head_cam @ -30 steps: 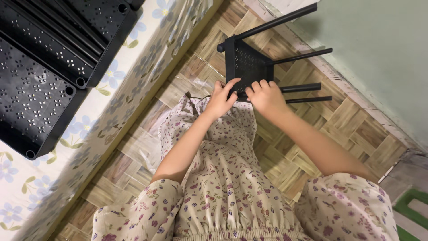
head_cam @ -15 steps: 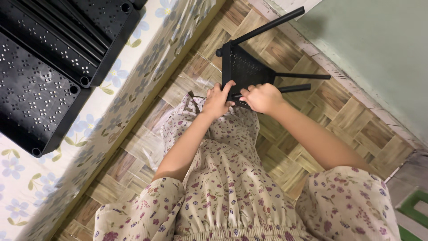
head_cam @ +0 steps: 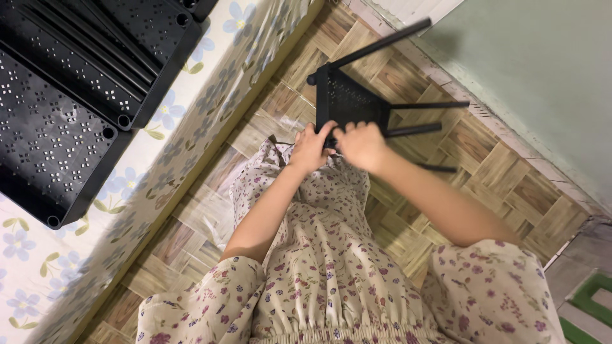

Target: The person assembles black plastic trays by inserting cylindrical rods into corner holes. They handle multiple trays and rods, repeatedly inserting and removing the rods to fit them into the trays.

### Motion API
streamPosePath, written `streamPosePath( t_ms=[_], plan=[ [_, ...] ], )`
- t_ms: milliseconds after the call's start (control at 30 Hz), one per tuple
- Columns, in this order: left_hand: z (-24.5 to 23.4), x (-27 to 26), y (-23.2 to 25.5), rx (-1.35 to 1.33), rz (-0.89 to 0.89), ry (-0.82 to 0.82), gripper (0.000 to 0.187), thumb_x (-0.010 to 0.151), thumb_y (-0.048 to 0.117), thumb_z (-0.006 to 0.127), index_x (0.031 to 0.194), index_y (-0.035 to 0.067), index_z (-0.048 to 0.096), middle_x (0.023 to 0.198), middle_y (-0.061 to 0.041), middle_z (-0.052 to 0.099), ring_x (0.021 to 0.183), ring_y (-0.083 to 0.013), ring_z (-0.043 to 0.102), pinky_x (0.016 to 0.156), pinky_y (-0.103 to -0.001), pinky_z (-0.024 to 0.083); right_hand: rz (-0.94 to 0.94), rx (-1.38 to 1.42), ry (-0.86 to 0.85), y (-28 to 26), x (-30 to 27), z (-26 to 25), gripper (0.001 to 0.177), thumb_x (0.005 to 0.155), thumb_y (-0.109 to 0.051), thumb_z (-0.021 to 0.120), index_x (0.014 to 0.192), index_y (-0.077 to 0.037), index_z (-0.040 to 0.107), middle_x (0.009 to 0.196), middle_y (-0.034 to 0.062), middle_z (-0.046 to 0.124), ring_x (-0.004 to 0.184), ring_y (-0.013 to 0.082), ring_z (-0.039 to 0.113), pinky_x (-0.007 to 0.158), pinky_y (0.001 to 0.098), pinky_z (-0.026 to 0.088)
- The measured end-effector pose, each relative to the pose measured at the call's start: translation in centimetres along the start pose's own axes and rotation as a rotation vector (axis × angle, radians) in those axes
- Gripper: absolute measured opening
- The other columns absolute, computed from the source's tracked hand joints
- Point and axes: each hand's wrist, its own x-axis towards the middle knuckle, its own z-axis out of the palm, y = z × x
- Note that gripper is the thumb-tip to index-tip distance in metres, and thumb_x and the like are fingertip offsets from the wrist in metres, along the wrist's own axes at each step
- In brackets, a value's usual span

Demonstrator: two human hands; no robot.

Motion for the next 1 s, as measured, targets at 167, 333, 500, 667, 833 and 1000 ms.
streamPosePath(
  t_ms=[167, 333, 500, 667, 833, 1000],
  plan=[
    [0.9, -0.1, -1.6, 0.042, 0.080, 0.058, 0.055, 0.079, 0.018, 0.080, 0.128, 0.024, 0.056, 0.116, -0.025, 0.050, 0.113, -0.0460, 0.053, 0.098, -0.052, 0.041, 0.009, 0.347, -0.183, -0.3, -0.3, -2.5, 0.033, 0.099, -0.039, 0.055, 0.122, -0.018, 0.068, 0.089, 0.0135, 0.073, 0.076, 0.0323, 0.073, 0.063, 0.0461, 0.058],
    [1.6, -0.2, -2.8, 0.089, 0.135, 0.084, 0.043, 0.082, 0.022, 0.078, 0.119, 0.019, 0.057, 0.115, -0.025, 0.049, 0.113, -0.0460, 0.051, 0.096, -0.054, 0.040, 0.111, 0.508, -0.449, 0.7, 1.5, -2.1, 0.033, 0.101, -0.043, 0.052, 0.120, -0.028, 0.073, 0.099, 0.0148, 0.076, 0.092, 0.0362, 0.073, 0.079, 0.0495, 0.057],
    [1.5, -0.2, -2.8, 0.068, 0.122, 0.091, 0.041, 0.084, 0.023, 0.078, 0.119, 0.018, 0.057, 0.116, -0.026, 0.049, 0.112, -0.0463, 0.051, 0.095, -0.054, 0.041, 0.127, 0.778, -0.491, 3.0, 3.5, 2.9, 0.036, 0.093, -0.049, 0.061, 0.113, -0.025, 0.079, 0.099, 0.0106, 0.077, 0.088, 0.0303, 0.070, 0.072, 0.0433, 0.054],
    [0.3, -0.3, -3.3, 0.057, -0.049, 0.035, 0.047, 0.080, 0.018, 0.080, 0.121, 0.019, 0.058, 0.118, -0.027, 0.049, 0.107, -0.0488, 0.052, 0.091, -0.056, 0.045, 0.326, 1.831, -0.653, 4.8, 2.7, 6.9, 0.038, 0.102, -0.043, 0.058, 0.114, -0.011, 0.075, 0.067, -0.0005, 0.057, 0.049, 0.0063, 0.042, 0.041, 0.0239, 0.033],
    [0.1, -1.1, -4.7, -0.024, -0.020, 0.087, 0.041, 0.084, 0.016, 0.079, 0.120, 0.018, 0.059, 0.116, -0.026, 0.051, 0.108, -0.0498, 0.055, 0.094, -0.056, 0.046, 0.563, 1.749, -0.479, 5.6, 0.9, 7.2, 0.036, 0.103, -0.041, 0.054, 0.120, -0.014, 0.071, 0.067, -0.0028, 0.054, 0.048, 0.0045, 0.037, 0.041, 0.0217, 0.029],
    [-0.1, 0.1, -4.8, -0.020, 0.020, 0.118, 0.045, 0.080, 0.017, 0.081, 0.119, 0.019, 0.058, 0.118, -0.025, 0.052, 0.112, -0.0493, 0.056, 0.096, -0.056, 0.045, 0.434, 1.503, -0.225, 6.0, 0.7, 7.7, 0.034, 0.101, -0.038, 0.065, 0.115, -0.008, 0.069, 0.075, -0.0047, 0.061, 0.061, 0.0053, 0.052, 0.052, 0.0235, 0.045]
  ],
)
